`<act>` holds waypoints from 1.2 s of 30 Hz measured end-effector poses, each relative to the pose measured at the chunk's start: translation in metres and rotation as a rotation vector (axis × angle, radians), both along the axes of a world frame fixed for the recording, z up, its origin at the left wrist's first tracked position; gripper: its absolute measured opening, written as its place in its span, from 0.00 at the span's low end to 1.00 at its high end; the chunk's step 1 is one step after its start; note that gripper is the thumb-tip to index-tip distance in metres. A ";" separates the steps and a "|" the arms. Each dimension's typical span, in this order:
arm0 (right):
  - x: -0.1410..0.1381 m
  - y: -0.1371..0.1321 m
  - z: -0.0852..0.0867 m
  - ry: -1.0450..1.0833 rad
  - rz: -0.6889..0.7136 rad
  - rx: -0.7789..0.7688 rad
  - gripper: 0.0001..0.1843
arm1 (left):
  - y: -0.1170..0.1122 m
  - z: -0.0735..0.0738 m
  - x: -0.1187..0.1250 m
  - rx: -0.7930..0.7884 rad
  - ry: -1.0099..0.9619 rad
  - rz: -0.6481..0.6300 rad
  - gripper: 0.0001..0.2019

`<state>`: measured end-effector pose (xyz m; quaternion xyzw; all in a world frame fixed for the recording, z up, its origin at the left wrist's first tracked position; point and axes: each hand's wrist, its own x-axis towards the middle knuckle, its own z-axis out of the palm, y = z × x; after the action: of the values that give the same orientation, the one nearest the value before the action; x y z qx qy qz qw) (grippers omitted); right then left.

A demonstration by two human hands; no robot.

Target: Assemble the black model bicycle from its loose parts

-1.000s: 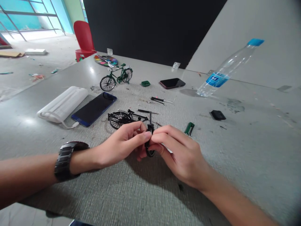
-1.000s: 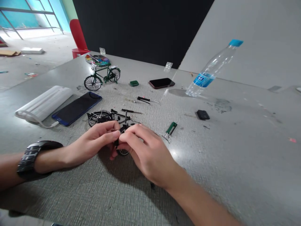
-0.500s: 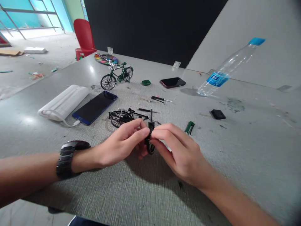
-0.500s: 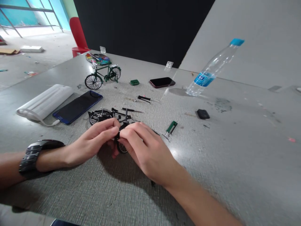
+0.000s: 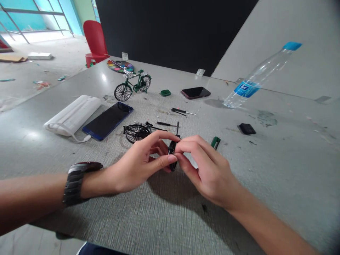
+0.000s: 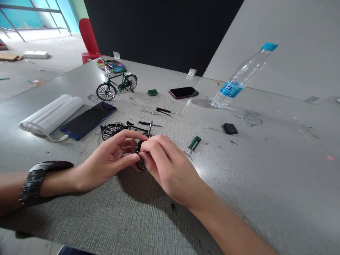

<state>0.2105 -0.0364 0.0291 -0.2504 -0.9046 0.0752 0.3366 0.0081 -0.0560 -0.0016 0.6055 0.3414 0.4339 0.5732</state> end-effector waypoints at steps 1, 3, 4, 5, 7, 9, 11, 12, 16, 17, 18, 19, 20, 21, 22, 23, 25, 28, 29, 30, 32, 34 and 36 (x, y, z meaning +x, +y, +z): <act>0.000 0.000 0.000 -0.002 -0.001 0.001 0.05 | -0.001 0.000 0.000 -0.005 -0.001 -0.001 0.18; 0.000 -0.001 -0.001 0.006 -0.005 0.003 0.06 | -0.002 0.001 0.001 -0.020 -0.010 -0.004 0.16; 0.000 -0.001 -0.001 0.011 -0.011 0.003 0.06 | -0.003 0.002 0.001 -0.030 -0.016 -0.005 0.15; 0.000 -0.001 -0.002 0.017 -0.016 0.004 0.07 | -0.003 0.003 0.001 -0.041 -0.019 -0.005 0.14; -0.001 -0.001 -0.002 0.024 -0.026 0.005 0.07 | -0.004 0.005 0.001 -0.047 -0.003 0.004 0.13; -0.002 -0.002 -0.002 0.025 -0.036 -0.003 0.07 | -0.005 0.007 0.001 -0.018 0.048 0.030 0.12; -0.002 -0.002 -0.002 0.029 -0.040 -0.009 0.07 | -0.005 0.006 0.001 0.049 0.096 0.073 0.11; -0.003 -0.003 -0.002 0.029 -0.039 -0.013 0.07 | -0.005 0.006 0.001 0.084 0.105 0.089 0.11; -0.003 -0.004 -0.002 0.032 -0.014 -0.023 0.06 | -0.003 0.003 -0.001 0.163 0.066 0.082 0.12; -0.003 -0.005 -0.002 0.028 -0.012 -0.024 0.06 | -0.002 0.002 -0.001 0.167 0.058 0.083 0.12; -0.003 -0.005 -0.002 0.023 -0.012 -0.023 0.06 | -0.002 0.001 -0.001 0.168 0.052 0.086 0.11; -0.003 -0.006 -0.002 0.016 -0.013 -0.022 0.06 | -0.001 0.001 -0.001 0.161 0.045 0.089 0.11; -0.003 -0.006 -0.002 0.010 -0.012 -0.019 0.06 | -0.001 0.000 -0.001 0.151 0.035 0.087 0.10; -0.003 -0.006 -0.002 0.007 -0.010 -0.015 0.05 | -0.001 0.000 -0.001 0.139 0.023 0.083 0.10; -0.003 -0.006 -0.002 0.005 -0.006 -0.012 0.05 | -0.001 0.000 -0.001 0.131 0.012 0.076 0.11; -0.003 -0.006 -0.001 0.003 -0.002 -0.010 0.05 | -0.001 0.000 -0.001 0.124 0.005 0.069 0.11; -0.003 -0.006 -0.001 0.000 0.005 -0.013 0.05 | -0.001 0.000 -0.001 0.116 0.003 0.060 0.11; -0.002 -0.006 -0.001 -0.001 0.012 -0.007 0.06 | -0.001 0.000 -0.002 0.102 0.032 0.058 0.11; -0.001 -0.006 -0.001 0.002 0.014 0.004 0.07 | 0.000 0.000 -0.002 0.099 0.040 0.058 0.12; -0.001 -0.006 -0.001 0.008 0.016 0.016 0.07 | 0.000 0.000 -0.002 0.098 0.044 0.058 0.12; -0.001 -0.006 -0.001 0.022 0.017 0.026 0.08 | 0.000 0.001 -0.002 0.101 0.041 0.057 0.11; -0.002 -0.007 -0.002 0.031 0.016 0.013 0.08 | -0.001 0.002 -0.002 0.113 0.036 0.063 0.10; -0.002 -0.007 -0.003 0.035 0.015 0.000 0.07 | -0.002 0.003 -0.002 0.132 0.048 0.073 0.09</act>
<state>0.2082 -0.0432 0.0265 -0.2423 -0.9003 0.0820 0.3521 0.0066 -0.0576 0.0018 0.6393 0.3474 0.4614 0.5076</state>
